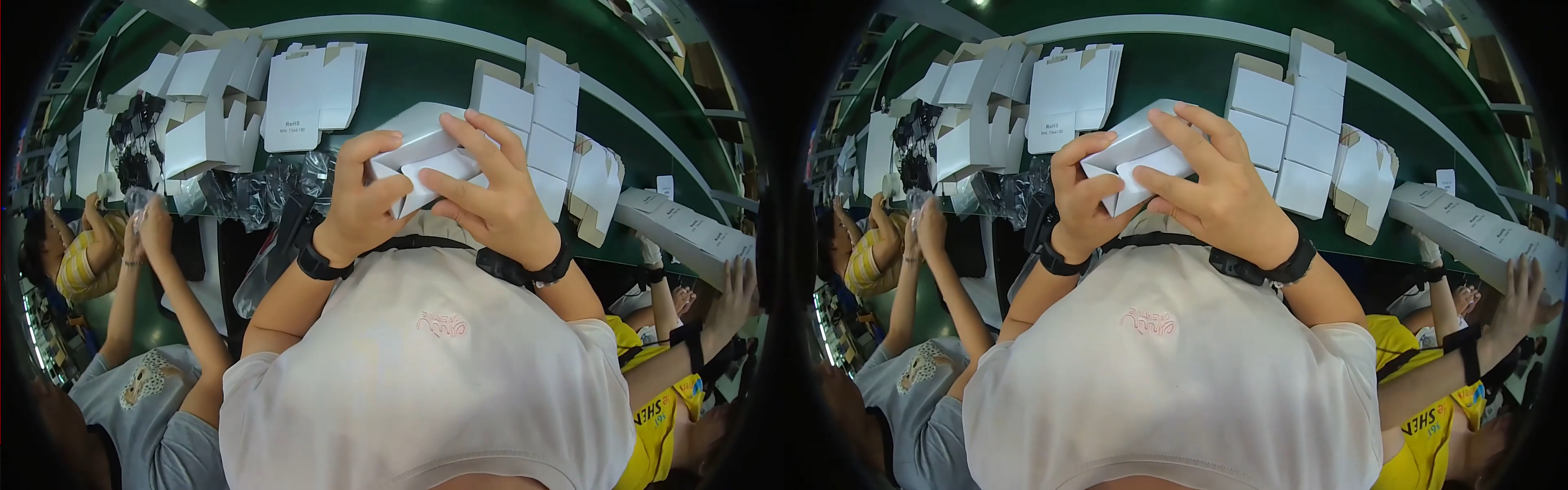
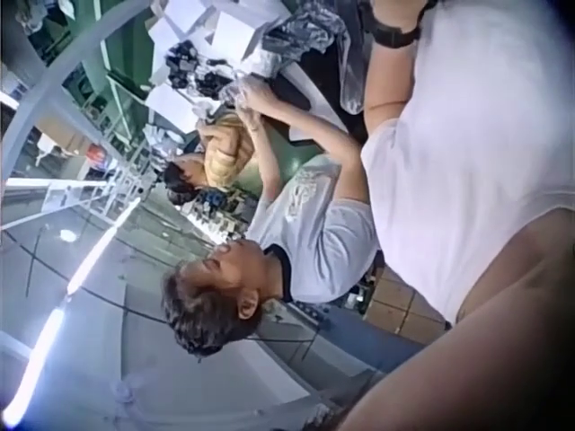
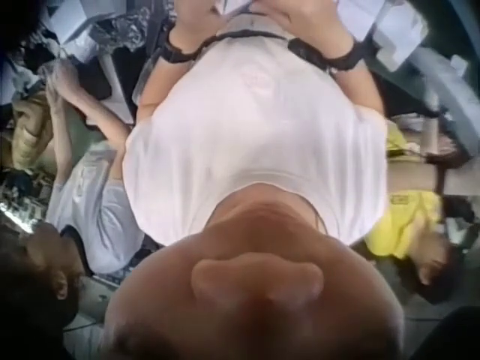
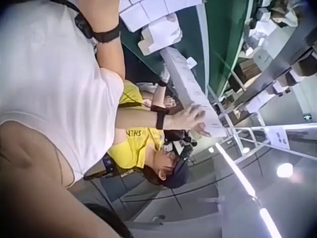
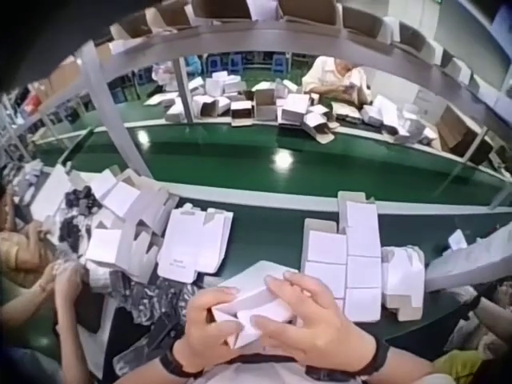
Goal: The person folds a white cardboard box by hand, places it onto a stack on the table, and then picks up a flat cardboard sheet to fold into another box.
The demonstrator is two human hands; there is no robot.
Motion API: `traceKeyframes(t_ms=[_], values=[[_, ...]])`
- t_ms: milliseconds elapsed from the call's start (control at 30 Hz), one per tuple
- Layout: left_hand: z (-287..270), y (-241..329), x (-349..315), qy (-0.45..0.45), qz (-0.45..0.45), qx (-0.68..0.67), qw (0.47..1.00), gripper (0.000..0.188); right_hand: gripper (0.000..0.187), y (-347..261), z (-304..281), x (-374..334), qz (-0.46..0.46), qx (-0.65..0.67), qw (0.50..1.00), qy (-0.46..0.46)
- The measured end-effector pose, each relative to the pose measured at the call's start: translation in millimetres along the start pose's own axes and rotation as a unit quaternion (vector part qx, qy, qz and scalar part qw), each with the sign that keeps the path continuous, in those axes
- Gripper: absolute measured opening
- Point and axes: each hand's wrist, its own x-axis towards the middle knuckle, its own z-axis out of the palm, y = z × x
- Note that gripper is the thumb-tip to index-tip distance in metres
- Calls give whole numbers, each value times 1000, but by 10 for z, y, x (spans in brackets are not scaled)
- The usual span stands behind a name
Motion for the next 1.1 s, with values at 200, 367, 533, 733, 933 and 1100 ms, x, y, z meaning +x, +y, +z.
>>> traceKeyframes(t_ms=[200,367,533,733,933,1100], values=[[0,4,-12,22,-10,15,1000,55,32,-10,20,41,-8,-62,998,-8],[7,-35,-50,-14,30,14,999,58,30,-22,-86,112,-25,-11,997,-68],[-22,-112,-59,-18,47,21,999,65,29,-10,-26,147,-33,-58,995,-78],[31,-83,28,54,5,-86,995,52,35,74,32,90,-29,8,999,13],[17,-68,-12,47,-26,-84,995,68,64,224,42,9,46,53,997,43],[50,-88,-35,82,-2,-70,994,68,87,252,127,-98,307,473,825,-11]])
